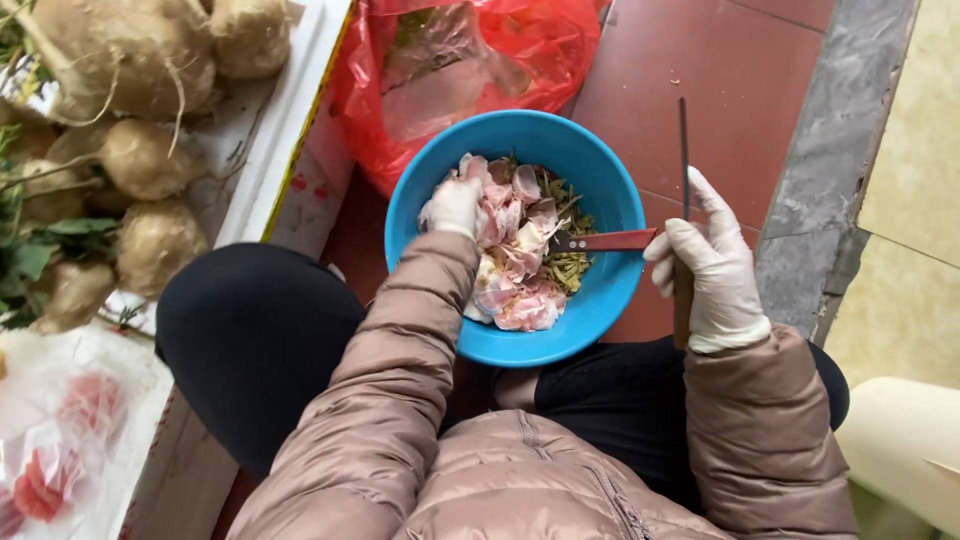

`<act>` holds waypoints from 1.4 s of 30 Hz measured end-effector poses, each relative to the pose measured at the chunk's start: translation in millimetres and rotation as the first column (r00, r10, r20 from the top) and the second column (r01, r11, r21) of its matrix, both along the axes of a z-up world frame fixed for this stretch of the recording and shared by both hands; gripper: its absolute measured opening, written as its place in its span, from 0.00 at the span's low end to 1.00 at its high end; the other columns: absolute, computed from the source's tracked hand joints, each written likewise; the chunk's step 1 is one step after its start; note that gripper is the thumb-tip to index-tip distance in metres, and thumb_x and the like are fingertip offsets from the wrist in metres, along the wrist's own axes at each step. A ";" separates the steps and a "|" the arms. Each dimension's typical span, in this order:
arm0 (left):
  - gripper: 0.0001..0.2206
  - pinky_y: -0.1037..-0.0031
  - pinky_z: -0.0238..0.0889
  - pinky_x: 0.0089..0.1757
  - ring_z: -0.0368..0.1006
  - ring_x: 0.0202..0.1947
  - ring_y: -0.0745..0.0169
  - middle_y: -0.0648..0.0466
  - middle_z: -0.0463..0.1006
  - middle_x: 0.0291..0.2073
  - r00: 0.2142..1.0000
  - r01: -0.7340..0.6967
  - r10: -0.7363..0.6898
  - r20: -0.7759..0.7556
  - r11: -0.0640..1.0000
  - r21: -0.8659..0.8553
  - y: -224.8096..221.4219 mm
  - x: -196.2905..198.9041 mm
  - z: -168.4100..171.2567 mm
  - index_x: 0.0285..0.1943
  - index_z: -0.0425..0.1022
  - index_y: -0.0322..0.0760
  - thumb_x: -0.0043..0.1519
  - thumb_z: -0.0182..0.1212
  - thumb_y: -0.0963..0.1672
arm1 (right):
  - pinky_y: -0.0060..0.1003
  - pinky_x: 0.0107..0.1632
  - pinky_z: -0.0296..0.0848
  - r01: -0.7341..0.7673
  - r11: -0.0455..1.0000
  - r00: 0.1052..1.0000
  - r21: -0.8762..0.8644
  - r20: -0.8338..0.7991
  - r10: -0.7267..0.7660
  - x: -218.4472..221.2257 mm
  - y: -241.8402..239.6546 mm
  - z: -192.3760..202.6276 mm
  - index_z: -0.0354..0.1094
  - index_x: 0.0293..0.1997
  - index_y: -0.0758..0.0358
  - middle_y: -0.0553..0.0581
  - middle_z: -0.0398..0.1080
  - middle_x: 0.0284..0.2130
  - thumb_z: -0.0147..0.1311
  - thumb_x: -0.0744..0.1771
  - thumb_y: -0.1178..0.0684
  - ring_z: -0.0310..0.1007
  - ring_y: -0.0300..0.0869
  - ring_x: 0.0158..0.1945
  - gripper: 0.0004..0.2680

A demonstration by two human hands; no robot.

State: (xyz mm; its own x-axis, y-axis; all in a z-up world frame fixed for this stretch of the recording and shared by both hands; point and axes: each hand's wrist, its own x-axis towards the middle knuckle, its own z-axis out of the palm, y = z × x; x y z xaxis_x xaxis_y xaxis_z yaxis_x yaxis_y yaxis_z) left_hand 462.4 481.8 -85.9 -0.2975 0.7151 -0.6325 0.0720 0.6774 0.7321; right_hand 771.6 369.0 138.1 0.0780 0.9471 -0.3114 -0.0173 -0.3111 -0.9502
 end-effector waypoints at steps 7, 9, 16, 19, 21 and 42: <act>0.26 0.55 0.63 0.63 0.64 0.69 0.49 0.53 0.67 0.69 0.724 0.447 -0.503 -0.472 0.863 -0.236 -15.9 46.3 -8.4 0.77 0.56 0.66 0.67 0.47 0.54 | 0.30 0.16 0.69 0.047 0.999 0.995 0.021 -0.088 -0.045 -24.9 6.3 -2.9 0.55 0.76 0.48 0.64 0.73 0.25 0.54 0.69 0.55 0.72 0.43 0.19 0.23; 0.23 0.56 0.64 0.63 0.63 0.69 0.46 0.51 0.66 0.69 0.638 0.502 -0.562 -0.525 0.822 -0.269 0.8 54.0 -17.1 0.77 0.56 0.65 0.71 0.41 0.53 | 0.30 0.16 0.68 0.036 0.999 0.996 0.016 -0.088 -0.034 -31.1 7.9 0.1 0.56 0.75 0.50 0.65 0.73 0.24 0.54 0.68 0.57 0.71 0.43 0.18 0.23; 0.15 0.51 0.65 0.44 0.72 0.49 0.43 0.52 0.79 0.41 0.343 0.668 -0.471 -0.813 0.731 -0.142 47.3 101.2 -54.4 0.47 0.75 0.51 0.58 0.59 0.55 | 0.29 0.15 0.67 0.031 0.999 0.998 -0.031 -0.053 -0.033 -42.2 12.4 0.0 0.59 0.73 0.54 0.64 0.74 0.24 0.54 0.67 0.58 0.71 0.42 0.16 0.23; 0.17 0.52 0.59 0.48 0.68 0.54 0.42 0.50 0.79 0.47 0.309 0.677 -0.688 -0.657 0.644 -0.356 73.5 101.6 -88.5 0.53 0.72 0.49 0.59 0.59 0.54 | 0.30 0.14 0.67 0.033 0.997 0.999 -0.067 -0.030 -0.035 -45.2 13.2 -2.3 0.60 0.72 0.55 0.66 0.74 0.24 0.55 0.66 0.59 0.71 0.43 0.16 0.23; 0.16 0.53 0.56 0.49 0.66 0.56 0.42 0.49 0.79 0.47 0.307 0.680 -0.725 -0.616 0.620 -0.391 76.9 102.2 -115.1 0.55 0.71 0.49 0.60 0.58 0.51 | 0.30 0.14 0.67 0.028 0.996 0.999 -0.080 -0.019 -0.030 -46.6 14.3 -5.0 0.61 0.72 0.56 0.66 0.74 0.24 0.56 0.66 0.60 0.71 0.43 0.16 0.23; 0.11 0.70 0.72 0.35 0.77 0.31 0.57 0.42 0.78 0.25 0.918 0.007 -0.075 0.390 0.985 0.172 53.8 82.0 -8.2 0.35 0.83 0.24 0.45 0.62 0.37 | 0.30 0.19 0.70 0.068 0.993 0.980 0.100 -0.193 -0.047 -37.4 26.7 -27.5 0.51 0.77 0.51 0.67 0.74 0.27 0.51 0.68 0.61 0.74 0.46 0.21 0.26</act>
State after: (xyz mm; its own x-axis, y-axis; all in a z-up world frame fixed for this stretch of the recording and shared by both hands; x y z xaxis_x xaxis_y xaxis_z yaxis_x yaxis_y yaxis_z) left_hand 544.4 535.7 -94.1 -0.0168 0.8250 -0.5649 -0.2202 0.5481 0.8069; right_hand 734.2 395.8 110.6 0.0825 0.9710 -0.2242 -0.2152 -0.2023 -0.9554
